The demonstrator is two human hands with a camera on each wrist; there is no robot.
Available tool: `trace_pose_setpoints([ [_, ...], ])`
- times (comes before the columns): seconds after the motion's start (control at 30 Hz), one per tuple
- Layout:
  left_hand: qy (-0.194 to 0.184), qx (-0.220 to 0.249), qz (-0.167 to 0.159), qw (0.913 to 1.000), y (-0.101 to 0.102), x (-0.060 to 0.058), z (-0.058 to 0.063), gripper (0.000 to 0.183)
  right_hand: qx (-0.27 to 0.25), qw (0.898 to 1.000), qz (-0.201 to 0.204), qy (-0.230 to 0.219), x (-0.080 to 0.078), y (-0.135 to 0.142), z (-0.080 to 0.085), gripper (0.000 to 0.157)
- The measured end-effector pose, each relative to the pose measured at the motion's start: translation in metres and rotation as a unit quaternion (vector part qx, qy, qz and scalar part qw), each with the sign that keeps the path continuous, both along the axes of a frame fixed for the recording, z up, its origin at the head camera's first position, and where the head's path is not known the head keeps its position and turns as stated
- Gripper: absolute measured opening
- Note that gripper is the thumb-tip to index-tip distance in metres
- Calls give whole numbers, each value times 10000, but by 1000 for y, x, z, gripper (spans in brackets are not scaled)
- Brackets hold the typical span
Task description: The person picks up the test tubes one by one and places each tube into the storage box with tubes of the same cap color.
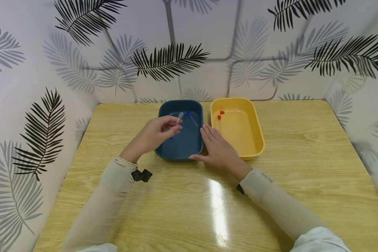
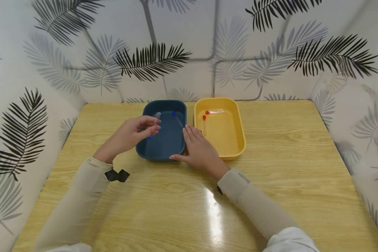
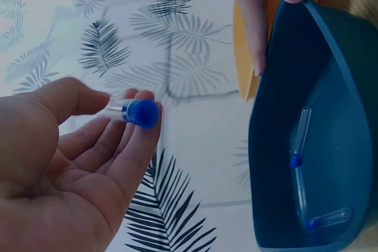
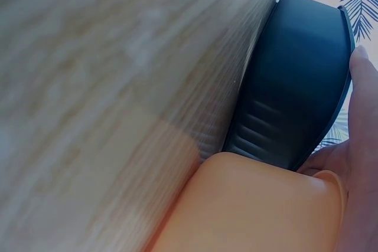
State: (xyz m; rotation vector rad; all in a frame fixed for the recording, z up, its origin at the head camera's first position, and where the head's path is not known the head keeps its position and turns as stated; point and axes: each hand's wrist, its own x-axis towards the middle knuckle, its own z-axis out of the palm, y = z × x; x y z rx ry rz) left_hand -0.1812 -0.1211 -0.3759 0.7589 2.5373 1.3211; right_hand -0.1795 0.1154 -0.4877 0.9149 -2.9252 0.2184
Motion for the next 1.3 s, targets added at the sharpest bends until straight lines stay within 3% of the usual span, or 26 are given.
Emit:
trace_pose_setpoints([
  [0.2, 152, -5, 332, 9993, 6, -15, -6, 31, 27, 10000, 14, -5, 0, 1, -1, 104],
  [0.5, -93, -299, 518, 9982, 12, -37, -13, 30, -57, 10000, -27, -12, 0, 1, -1, 105],
  [0.7, -750, -418, 334, 9957, 15, -57, -26, 31, -139, 9999, 28, 10, 0, 2, -1, 103],
  [0.87, -1284, -630, 420, 9888, 18, -72, -43, 30, -114, 9999, 10, -87, 0, 2, -2, 103],
  [1.03, -1761, -667, 552, 9805, 20, -79, -58, 31, -141, 9998, 7, -141, 1, 1, -1, 103],
  [1.3, -2205, -891, 773, 9682, 22, -87, -71, 30, -108, 9999, -12, -133, 1, 3, -1, 103],
])
